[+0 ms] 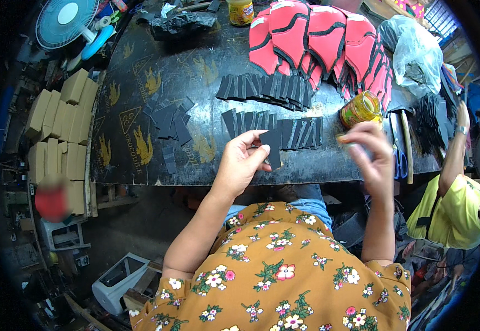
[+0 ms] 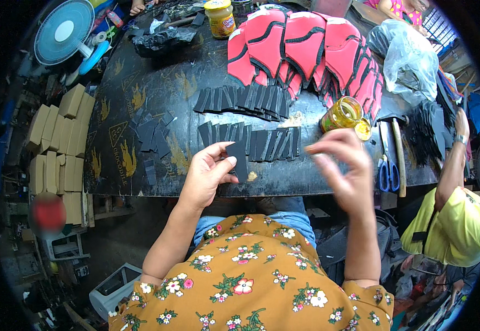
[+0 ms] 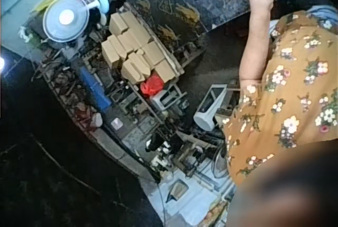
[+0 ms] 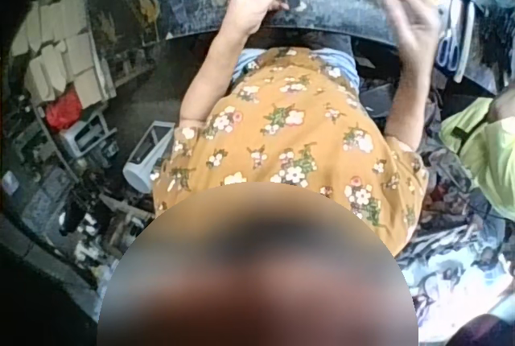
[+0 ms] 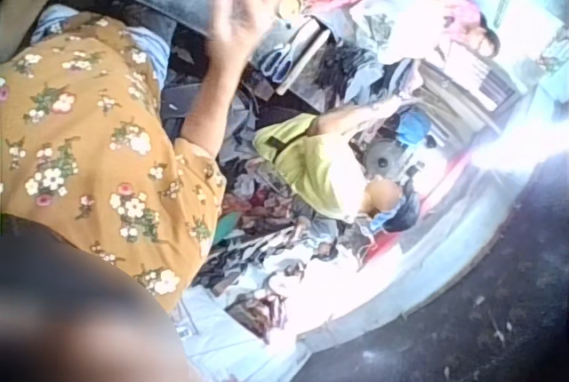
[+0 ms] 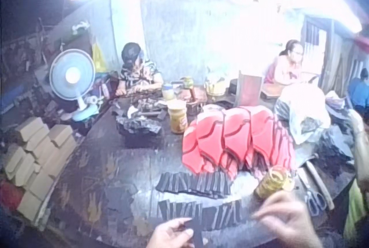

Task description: The person repeatedly picks small black rectangular pieces from a pile on a worktable, aligns them with other pieces, and places them into a growing stack. The person handles the pieces by hand without visible tools. The workspace contains red patterned items and cardboard boxes.

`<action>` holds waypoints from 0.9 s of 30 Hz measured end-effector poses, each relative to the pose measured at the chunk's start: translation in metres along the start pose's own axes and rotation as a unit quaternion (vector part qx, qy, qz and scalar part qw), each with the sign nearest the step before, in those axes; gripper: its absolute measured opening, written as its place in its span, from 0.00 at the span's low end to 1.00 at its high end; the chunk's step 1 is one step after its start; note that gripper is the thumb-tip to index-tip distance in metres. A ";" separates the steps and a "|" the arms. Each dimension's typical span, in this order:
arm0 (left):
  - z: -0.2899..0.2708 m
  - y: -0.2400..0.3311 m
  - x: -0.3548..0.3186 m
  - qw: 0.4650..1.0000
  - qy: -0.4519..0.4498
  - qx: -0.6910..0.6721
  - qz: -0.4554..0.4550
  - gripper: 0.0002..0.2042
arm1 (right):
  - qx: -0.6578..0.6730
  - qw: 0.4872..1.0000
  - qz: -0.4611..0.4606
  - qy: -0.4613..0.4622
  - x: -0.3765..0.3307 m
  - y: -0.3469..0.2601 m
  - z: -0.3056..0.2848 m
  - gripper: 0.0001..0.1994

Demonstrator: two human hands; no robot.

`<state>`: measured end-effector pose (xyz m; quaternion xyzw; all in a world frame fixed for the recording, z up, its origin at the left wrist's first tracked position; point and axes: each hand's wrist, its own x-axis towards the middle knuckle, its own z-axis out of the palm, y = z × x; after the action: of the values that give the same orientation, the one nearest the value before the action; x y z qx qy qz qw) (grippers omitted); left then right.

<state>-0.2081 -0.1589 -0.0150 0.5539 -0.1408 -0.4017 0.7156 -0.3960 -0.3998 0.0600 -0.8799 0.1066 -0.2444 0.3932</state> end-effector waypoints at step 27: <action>0.003 0.006 0.002 0.994 -0.055 -0.071 -0.056 0.16 | -0.209 0.955 -0.210 0.011 0.016 0.011 0.079 0.29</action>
<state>-0.2066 -0.1619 -0.0089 0.4855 -0.1203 -0.4799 0.7208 -0.3421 -0.3625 0.0127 -0.9422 -0.0279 -0.3032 0.1396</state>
